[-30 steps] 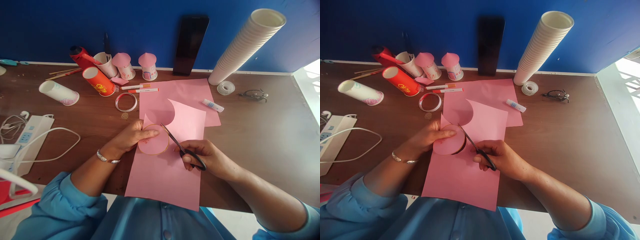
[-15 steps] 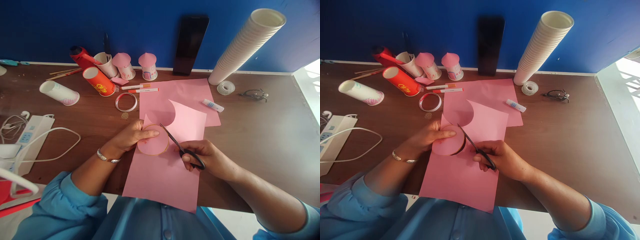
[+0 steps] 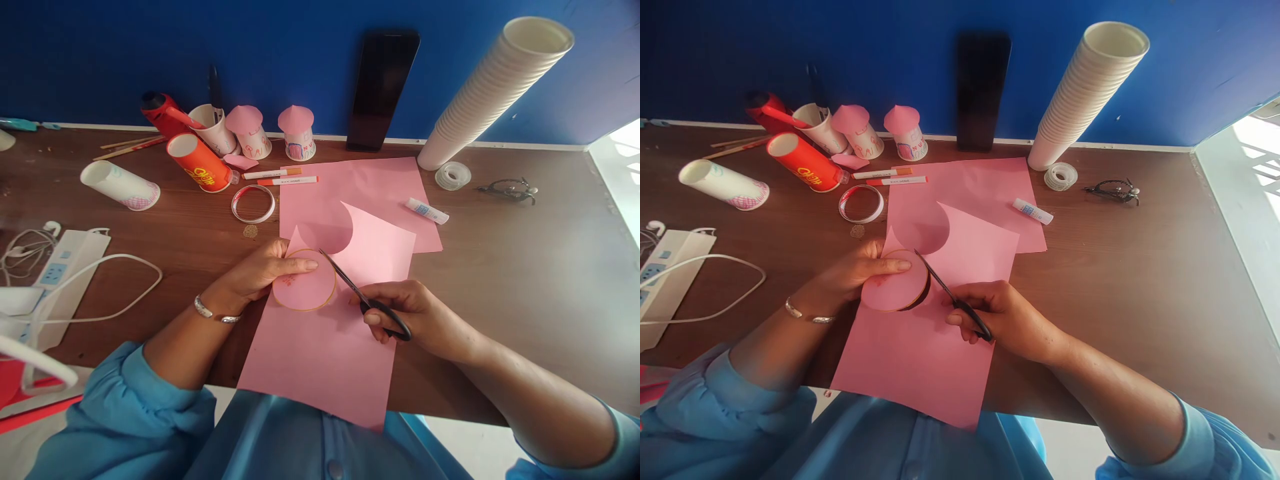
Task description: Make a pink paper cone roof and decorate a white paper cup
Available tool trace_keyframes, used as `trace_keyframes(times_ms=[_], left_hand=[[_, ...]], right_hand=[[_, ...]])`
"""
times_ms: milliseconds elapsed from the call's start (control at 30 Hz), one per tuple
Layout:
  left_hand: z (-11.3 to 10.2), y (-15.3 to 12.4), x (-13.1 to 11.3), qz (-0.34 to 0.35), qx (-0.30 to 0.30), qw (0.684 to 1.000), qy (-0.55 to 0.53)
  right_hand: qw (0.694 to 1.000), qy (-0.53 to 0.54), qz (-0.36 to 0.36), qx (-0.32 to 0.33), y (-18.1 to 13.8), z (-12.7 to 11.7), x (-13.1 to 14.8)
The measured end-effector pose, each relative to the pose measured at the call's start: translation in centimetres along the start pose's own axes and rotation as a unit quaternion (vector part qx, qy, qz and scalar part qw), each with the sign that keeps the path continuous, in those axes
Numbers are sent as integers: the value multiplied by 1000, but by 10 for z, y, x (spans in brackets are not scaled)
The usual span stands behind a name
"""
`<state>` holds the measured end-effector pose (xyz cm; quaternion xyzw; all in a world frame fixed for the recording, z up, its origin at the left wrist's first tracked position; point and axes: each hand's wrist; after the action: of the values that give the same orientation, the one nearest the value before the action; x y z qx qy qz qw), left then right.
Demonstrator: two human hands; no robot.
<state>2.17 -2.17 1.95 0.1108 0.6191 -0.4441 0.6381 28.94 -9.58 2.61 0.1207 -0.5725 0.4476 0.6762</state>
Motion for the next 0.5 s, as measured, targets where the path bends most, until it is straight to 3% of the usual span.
trace_keyframes(times_ms=[500], left_hand=[[-5, -2, 1, -20, 9, 1000, -6]], right_hand=[[1000, -7, 10, -14, 0, 2, 1]])
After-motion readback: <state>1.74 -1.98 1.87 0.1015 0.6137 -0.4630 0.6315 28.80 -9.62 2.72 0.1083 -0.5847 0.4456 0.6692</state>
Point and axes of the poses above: each hand's wrist, its own y-axis towards the middle knuckle, its own z-axis out of the palm, x = y × z, and after that the axes turned 13 degrees about x, right-handed
